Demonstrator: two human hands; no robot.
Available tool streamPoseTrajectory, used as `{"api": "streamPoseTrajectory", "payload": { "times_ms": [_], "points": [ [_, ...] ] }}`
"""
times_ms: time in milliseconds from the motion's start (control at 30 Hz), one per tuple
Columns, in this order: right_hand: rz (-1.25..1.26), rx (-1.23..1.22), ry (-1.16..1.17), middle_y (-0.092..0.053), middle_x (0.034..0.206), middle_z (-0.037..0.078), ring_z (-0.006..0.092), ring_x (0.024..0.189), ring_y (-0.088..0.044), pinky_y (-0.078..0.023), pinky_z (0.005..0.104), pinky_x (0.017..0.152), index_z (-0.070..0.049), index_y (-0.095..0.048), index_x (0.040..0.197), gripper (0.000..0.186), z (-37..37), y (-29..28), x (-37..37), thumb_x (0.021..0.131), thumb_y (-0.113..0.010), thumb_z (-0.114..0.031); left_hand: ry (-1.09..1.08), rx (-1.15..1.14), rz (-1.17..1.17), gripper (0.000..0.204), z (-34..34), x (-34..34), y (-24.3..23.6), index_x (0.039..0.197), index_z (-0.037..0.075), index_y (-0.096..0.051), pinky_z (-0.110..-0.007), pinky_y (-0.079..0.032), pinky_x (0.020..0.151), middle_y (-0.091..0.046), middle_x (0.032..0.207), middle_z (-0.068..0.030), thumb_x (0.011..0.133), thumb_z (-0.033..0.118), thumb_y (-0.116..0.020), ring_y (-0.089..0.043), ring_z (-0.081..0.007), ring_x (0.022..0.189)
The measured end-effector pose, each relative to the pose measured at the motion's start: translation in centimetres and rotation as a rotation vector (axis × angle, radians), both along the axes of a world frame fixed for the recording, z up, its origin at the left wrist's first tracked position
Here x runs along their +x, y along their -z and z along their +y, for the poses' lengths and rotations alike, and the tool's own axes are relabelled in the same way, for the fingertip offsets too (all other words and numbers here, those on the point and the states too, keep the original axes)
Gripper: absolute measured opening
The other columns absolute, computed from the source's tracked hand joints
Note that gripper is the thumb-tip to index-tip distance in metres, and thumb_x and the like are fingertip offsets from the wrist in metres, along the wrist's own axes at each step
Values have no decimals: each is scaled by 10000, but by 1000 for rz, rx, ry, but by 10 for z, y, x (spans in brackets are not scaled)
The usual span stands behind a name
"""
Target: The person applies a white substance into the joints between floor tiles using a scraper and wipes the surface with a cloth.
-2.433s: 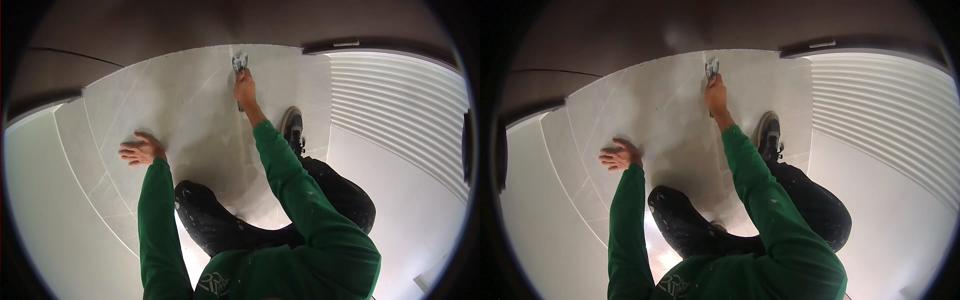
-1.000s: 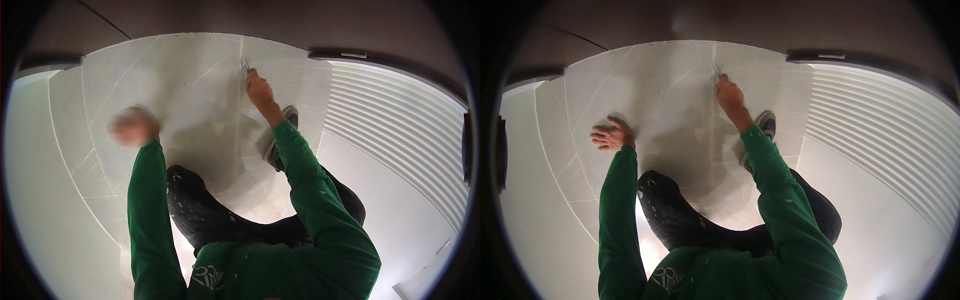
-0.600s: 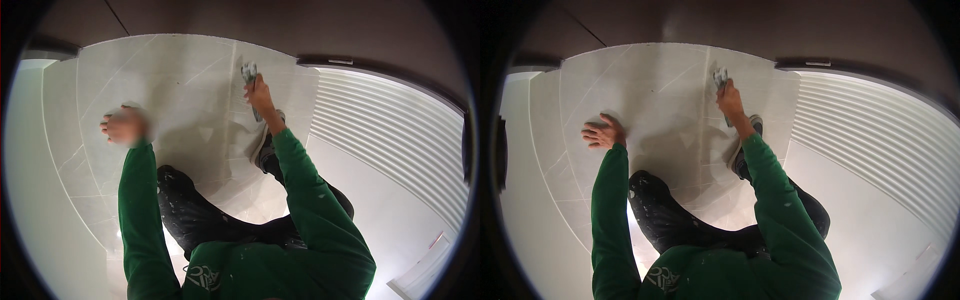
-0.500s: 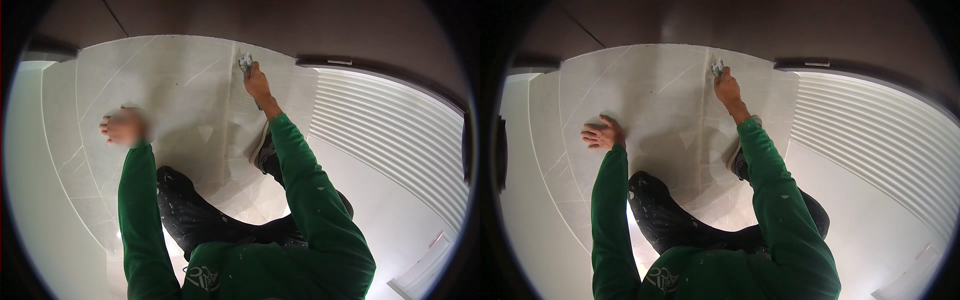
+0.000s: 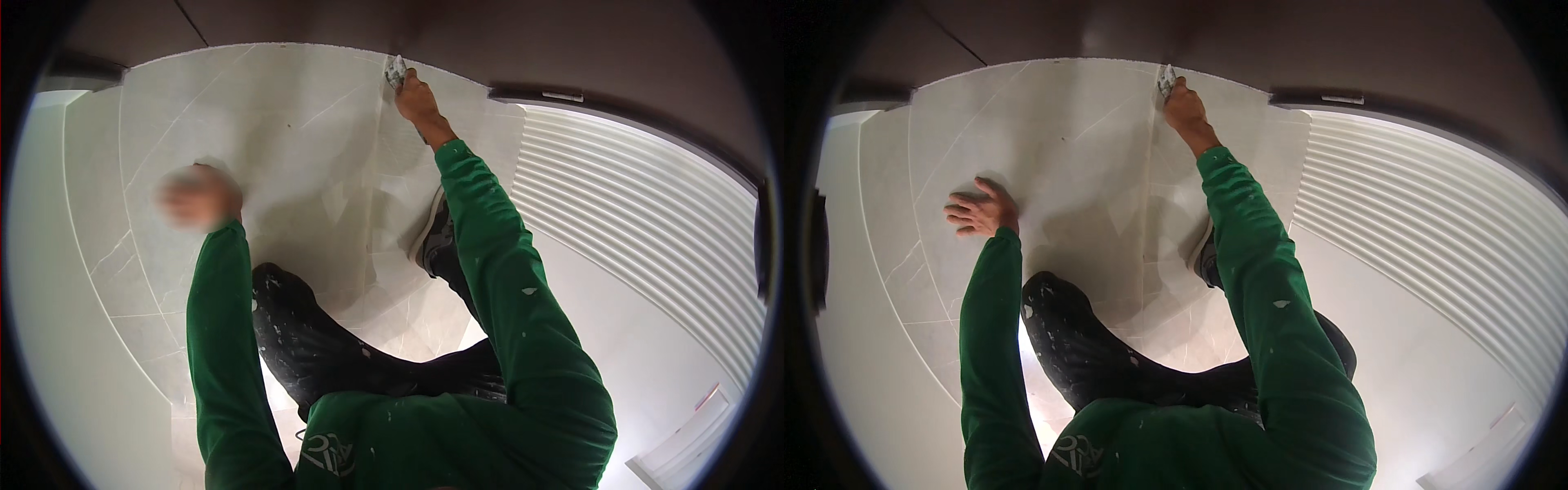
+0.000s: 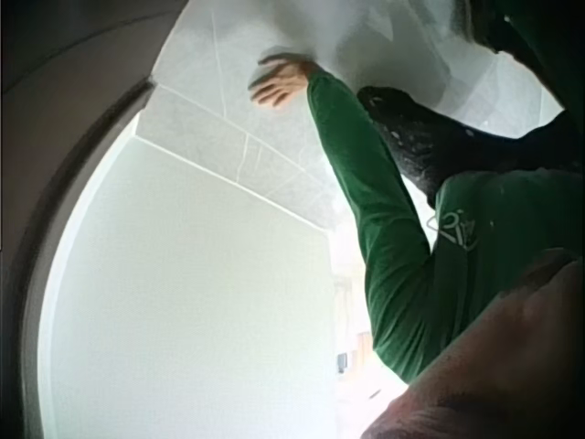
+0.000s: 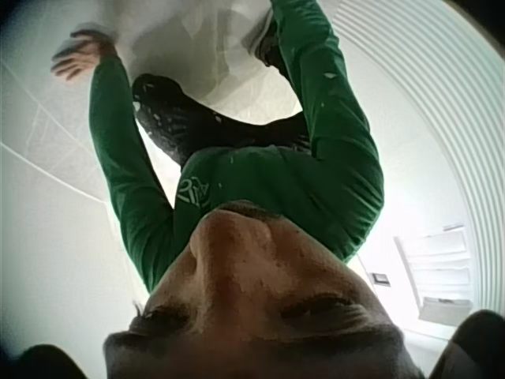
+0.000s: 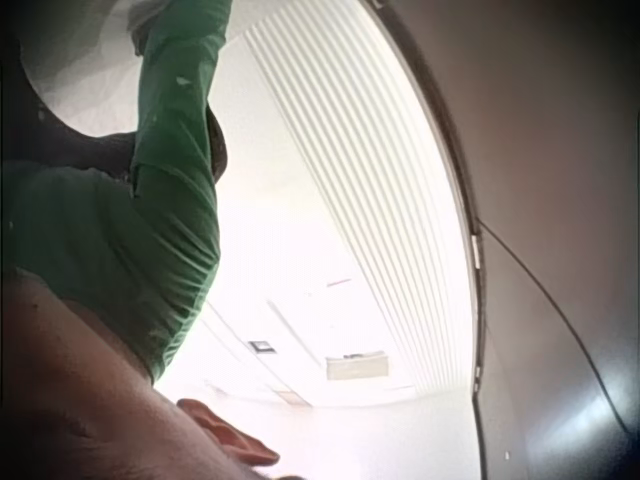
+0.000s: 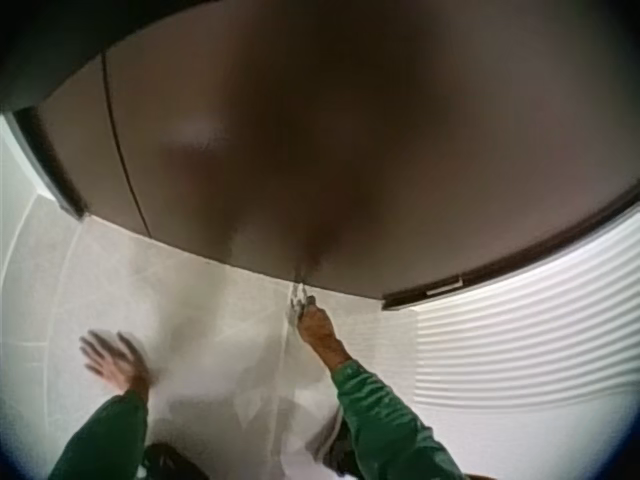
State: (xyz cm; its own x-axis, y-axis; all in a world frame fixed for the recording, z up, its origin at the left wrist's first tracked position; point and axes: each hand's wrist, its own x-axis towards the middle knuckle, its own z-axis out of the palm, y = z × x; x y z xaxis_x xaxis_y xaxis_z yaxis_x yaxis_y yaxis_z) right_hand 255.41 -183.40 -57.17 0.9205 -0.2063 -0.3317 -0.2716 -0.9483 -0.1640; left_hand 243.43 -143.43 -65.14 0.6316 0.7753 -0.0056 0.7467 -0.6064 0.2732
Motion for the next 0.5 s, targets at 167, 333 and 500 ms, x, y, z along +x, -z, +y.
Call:
{"api": "streamPoseTrajectory", "payload": {
  "times_ms": [167,333,500],
  "points": [
    [20,0,12,-690,1017,343,502,981,-685,-567,550,881,43,-453,1230,332,5,2,-17,953,-485,-137,6,-22,2,914,0,-1,2,1605,11,-203,-629,-46,1219,-133,1668,-276,992,679,-316,-83,-411,1558],
    [33,-26,-22,-686,855,311,504,820,-682,-562,581,750,17,-425,1266,353,21,1,-89,969,-506,-155,-10,-31,-35,914,1,1,1,1601,8,-212,-649,-48,1210,-132,1662,-293,984,669,-344,-77,-425,1555],
    [84,57,42,-669,787,307,527,744,-659,-541,602,663,-3,-412,1184,301,45,-13,-187,981,-552,-176,-1,-26,-79,919,3,-2,5,1593,-5,-226,-663,-59,1204,-149,1647,-318,980,667,-354,-98,-453,1546]
  ]
}}
